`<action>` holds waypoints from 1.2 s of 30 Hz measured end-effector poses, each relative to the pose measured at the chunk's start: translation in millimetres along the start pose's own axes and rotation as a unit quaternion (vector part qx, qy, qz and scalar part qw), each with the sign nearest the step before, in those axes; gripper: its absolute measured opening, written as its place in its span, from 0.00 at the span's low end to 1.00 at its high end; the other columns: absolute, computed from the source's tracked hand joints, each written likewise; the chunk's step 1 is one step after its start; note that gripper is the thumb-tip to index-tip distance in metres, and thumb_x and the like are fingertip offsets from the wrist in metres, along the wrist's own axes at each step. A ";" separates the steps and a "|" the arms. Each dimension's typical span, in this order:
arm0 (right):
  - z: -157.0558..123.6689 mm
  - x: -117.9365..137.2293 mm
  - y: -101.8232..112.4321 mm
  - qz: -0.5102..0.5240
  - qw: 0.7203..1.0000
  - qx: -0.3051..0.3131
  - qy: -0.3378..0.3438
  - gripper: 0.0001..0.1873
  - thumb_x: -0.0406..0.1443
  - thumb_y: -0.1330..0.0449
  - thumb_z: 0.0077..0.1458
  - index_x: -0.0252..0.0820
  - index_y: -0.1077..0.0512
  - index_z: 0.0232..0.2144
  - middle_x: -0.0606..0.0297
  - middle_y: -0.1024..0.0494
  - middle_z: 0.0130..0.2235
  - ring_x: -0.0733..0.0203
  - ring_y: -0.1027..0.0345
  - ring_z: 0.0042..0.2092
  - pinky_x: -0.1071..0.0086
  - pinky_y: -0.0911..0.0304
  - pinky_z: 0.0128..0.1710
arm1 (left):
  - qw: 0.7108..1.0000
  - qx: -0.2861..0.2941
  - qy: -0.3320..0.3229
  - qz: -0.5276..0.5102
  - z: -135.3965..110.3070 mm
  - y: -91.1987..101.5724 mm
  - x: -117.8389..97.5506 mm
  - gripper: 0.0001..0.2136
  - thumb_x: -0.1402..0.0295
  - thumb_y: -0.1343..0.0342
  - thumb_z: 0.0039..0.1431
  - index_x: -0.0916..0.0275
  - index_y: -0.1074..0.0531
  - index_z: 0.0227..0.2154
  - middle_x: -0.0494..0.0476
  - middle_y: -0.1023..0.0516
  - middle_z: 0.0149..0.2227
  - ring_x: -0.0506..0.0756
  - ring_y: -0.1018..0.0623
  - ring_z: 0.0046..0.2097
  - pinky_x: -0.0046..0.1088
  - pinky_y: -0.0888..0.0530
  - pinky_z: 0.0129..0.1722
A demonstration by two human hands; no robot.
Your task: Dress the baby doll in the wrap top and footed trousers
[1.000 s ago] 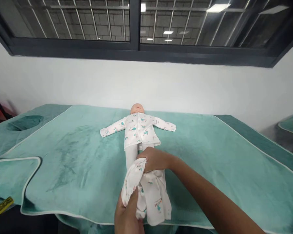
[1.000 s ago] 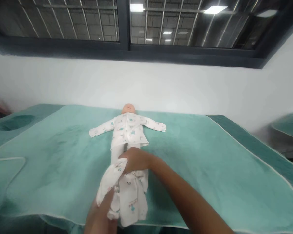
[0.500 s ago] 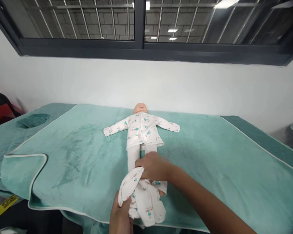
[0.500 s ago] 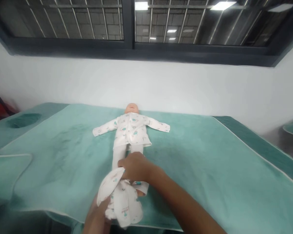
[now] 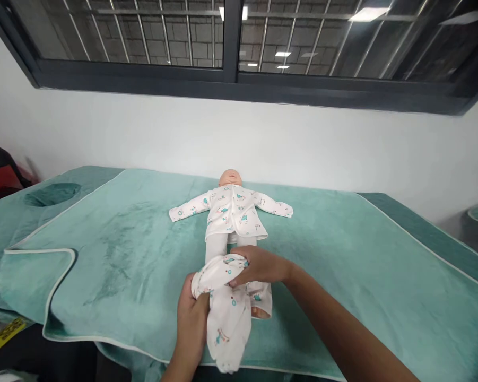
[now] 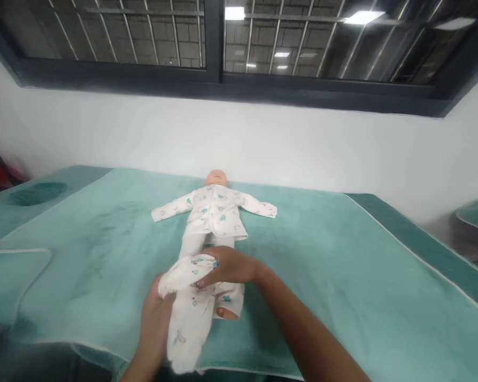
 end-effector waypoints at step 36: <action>7.4 -6.3 -0.7 -0.150 0.959 -0.237 -0.027 0.24 0.39 0.41 0.53 0.47 0.36 0.53 0.60 0.28 0.52 0.51 0.34 0.50 0.65 0.41 0.43 | 0.953 0.283 -0.102 0.039 71.9 14.2 -40.8 0.39 0.75 0.32 0.35 0.58 0.34 0.56 0.59 0.28 0.55 0.63 0.29 0.56 0.31 0.29 0.50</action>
Point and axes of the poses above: each hand's wrist, its own z-axis towards the middle knuckle, its own y-axis out of the back of the hand, x = y × z, the point moved 3 cm from there along z, towards the middle knuckle
